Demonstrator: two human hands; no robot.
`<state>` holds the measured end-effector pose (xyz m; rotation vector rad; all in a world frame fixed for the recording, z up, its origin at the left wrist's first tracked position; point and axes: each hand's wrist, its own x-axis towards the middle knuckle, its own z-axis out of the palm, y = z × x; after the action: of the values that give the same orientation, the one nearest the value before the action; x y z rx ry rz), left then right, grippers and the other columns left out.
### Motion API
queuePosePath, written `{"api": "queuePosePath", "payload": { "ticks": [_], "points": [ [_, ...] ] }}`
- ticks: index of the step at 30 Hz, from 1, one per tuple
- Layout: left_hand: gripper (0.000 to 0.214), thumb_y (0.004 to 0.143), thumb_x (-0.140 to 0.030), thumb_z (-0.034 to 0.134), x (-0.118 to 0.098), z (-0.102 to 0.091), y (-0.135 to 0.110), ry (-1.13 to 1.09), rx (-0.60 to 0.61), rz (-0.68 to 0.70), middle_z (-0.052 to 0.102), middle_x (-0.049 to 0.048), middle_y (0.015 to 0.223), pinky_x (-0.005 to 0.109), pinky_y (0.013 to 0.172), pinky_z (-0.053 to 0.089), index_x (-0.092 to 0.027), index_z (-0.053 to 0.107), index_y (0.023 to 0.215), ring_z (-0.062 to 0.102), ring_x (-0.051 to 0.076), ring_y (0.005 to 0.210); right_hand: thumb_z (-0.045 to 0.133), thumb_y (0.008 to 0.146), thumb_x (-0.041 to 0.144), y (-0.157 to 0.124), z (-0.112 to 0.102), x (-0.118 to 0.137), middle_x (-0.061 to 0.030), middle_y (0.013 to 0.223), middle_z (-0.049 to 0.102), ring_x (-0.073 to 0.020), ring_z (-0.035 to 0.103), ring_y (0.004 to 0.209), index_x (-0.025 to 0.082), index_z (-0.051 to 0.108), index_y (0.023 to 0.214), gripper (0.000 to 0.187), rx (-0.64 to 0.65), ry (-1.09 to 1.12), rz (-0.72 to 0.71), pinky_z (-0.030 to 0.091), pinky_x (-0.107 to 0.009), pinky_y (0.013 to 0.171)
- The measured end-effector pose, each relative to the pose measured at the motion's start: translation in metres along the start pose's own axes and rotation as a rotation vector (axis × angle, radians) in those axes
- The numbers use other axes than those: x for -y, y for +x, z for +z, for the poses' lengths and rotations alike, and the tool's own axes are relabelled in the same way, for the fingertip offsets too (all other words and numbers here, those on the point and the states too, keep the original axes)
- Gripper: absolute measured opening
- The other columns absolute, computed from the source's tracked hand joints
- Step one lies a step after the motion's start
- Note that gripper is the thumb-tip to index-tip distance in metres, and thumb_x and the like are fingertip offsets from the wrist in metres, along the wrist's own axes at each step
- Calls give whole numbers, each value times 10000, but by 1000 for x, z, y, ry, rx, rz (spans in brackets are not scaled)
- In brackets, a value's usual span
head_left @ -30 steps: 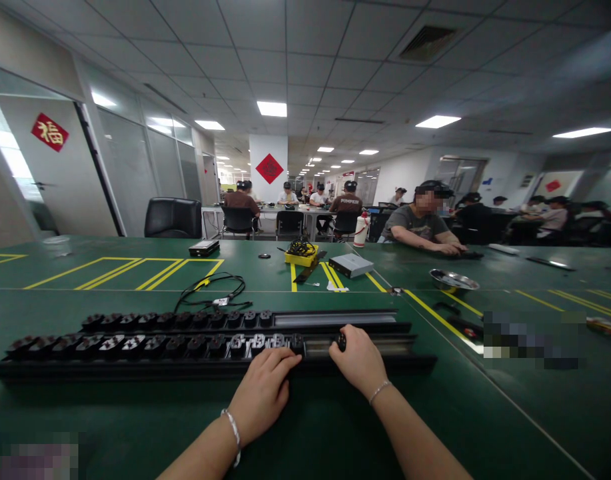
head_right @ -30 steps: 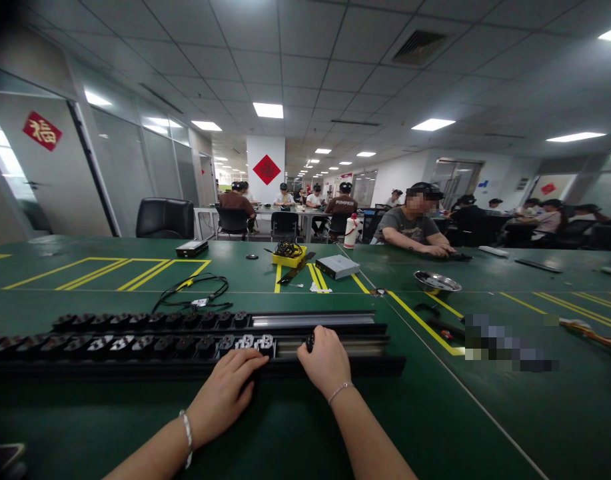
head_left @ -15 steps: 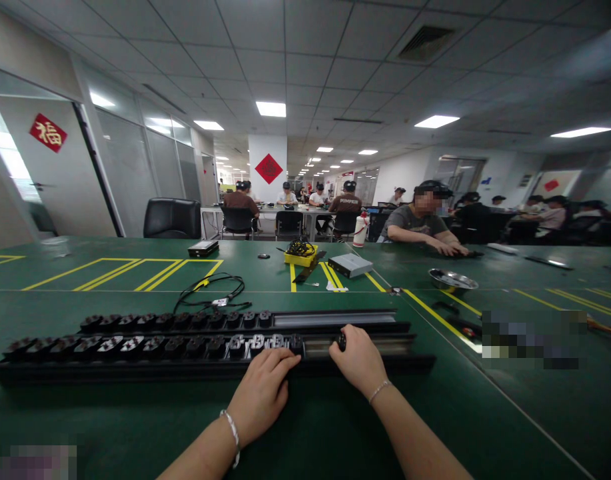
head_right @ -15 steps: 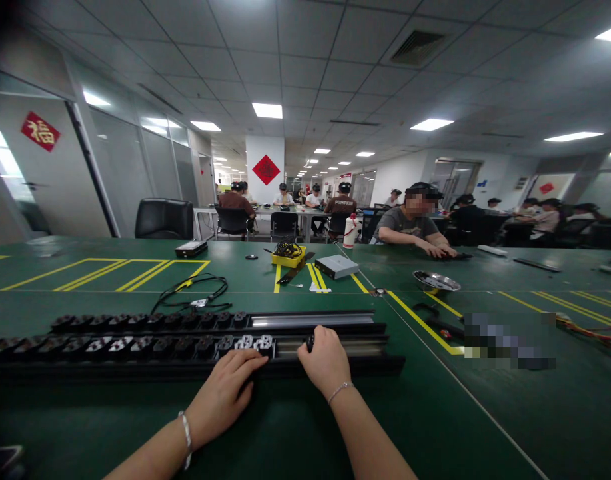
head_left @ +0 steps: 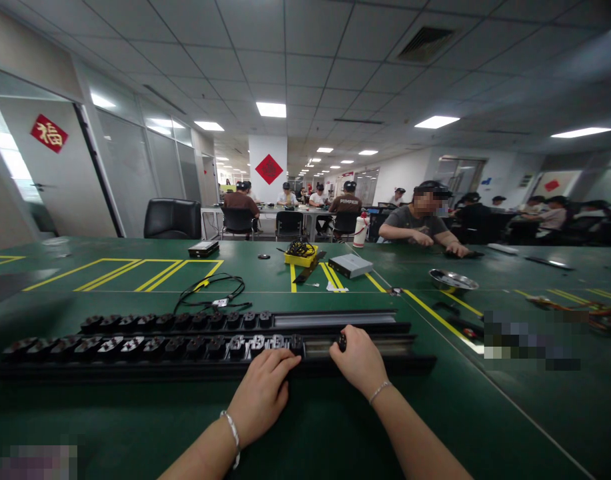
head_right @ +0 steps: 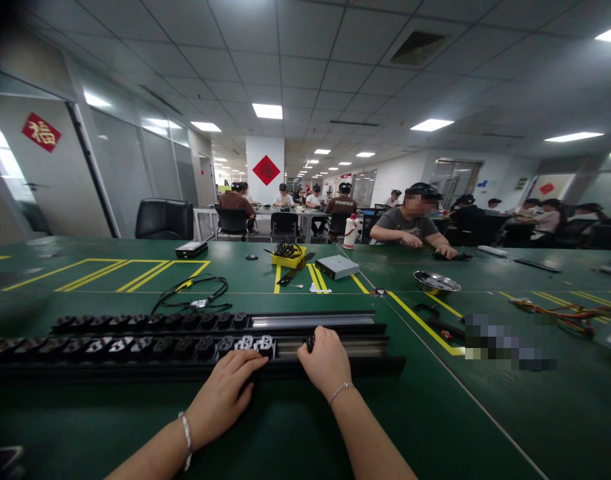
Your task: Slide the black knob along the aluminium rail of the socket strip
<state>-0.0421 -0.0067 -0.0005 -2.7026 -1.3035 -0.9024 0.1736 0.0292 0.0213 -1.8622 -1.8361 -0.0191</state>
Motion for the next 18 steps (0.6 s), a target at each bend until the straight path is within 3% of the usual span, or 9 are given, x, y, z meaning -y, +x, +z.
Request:
{"api": "queuePosePath", "payload": {
  "ticks": [18],
  "points": [
    [533, 691, -20, 422, -2, -1, 1, 11, -15, 5, 520, 20, 1139, 384, 939, 398, -268, 473, 1160, 460, 179, 1070, 484, 718, 257, -1, 0, -1, -35, 749, 553, -161, 501, 780, 182, 495, 736, 78, -37, -46, -12, 323, -244, 666]
  ]
}}
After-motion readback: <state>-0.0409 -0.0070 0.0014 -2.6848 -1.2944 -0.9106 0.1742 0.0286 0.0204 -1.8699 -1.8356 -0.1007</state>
